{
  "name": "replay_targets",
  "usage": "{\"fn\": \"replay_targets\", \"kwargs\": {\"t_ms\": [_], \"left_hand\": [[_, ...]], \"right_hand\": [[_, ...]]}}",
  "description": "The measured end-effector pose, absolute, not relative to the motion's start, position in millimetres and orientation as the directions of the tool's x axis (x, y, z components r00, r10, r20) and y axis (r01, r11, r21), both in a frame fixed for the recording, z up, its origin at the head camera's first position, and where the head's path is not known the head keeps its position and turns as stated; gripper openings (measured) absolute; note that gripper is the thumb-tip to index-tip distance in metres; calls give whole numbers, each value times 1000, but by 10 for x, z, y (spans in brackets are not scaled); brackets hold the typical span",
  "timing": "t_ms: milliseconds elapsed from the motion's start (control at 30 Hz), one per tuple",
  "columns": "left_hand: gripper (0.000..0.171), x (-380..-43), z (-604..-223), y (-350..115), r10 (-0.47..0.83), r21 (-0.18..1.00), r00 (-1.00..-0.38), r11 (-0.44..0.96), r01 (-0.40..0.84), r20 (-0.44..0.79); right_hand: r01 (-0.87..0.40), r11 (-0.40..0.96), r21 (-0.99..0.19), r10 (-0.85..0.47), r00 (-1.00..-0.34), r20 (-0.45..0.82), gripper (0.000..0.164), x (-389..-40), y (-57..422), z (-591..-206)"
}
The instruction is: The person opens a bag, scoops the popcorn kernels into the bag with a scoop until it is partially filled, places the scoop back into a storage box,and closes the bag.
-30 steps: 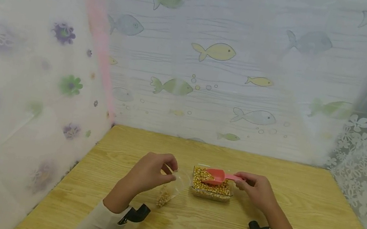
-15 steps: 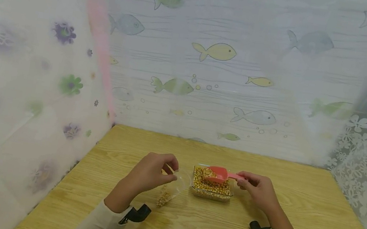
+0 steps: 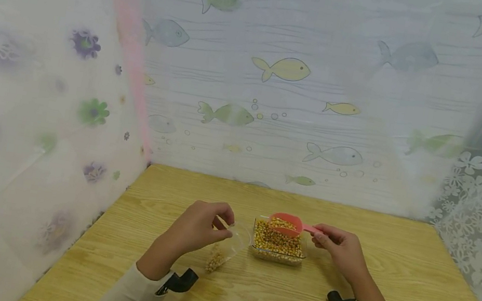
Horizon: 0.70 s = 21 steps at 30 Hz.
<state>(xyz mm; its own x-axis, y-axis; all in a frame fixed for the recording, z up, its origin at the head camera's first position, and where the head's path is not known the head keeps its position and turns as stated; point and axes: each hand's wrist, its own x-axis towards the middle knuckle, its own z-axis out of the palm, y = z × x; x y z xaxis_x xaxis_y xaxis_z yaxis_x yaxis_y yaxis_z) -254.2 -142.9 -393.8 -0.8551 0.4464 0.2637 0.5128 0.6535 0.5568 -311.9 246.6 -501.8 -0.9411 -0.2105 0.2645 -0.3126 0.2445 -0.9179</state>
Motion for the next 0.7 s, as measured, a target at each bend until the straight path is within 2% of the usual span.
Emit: {"fn": "replay_targets", "kwargs": {"t_ms": [367, 700], "left_hand": [[18, -2549, -3953, -1433, 449, 564, -857, 651, 508, 254], [18, -2561, -3965, -1435, 454, 564, -851, 643, 518, 263]], "right_hand": [[-344, 306, -888, -225, -932, 284, 37, -3095, 2393, -4900], [-376, 243, -894, -270, -912, 310, 31, -3053, 2281, -4764]]}}
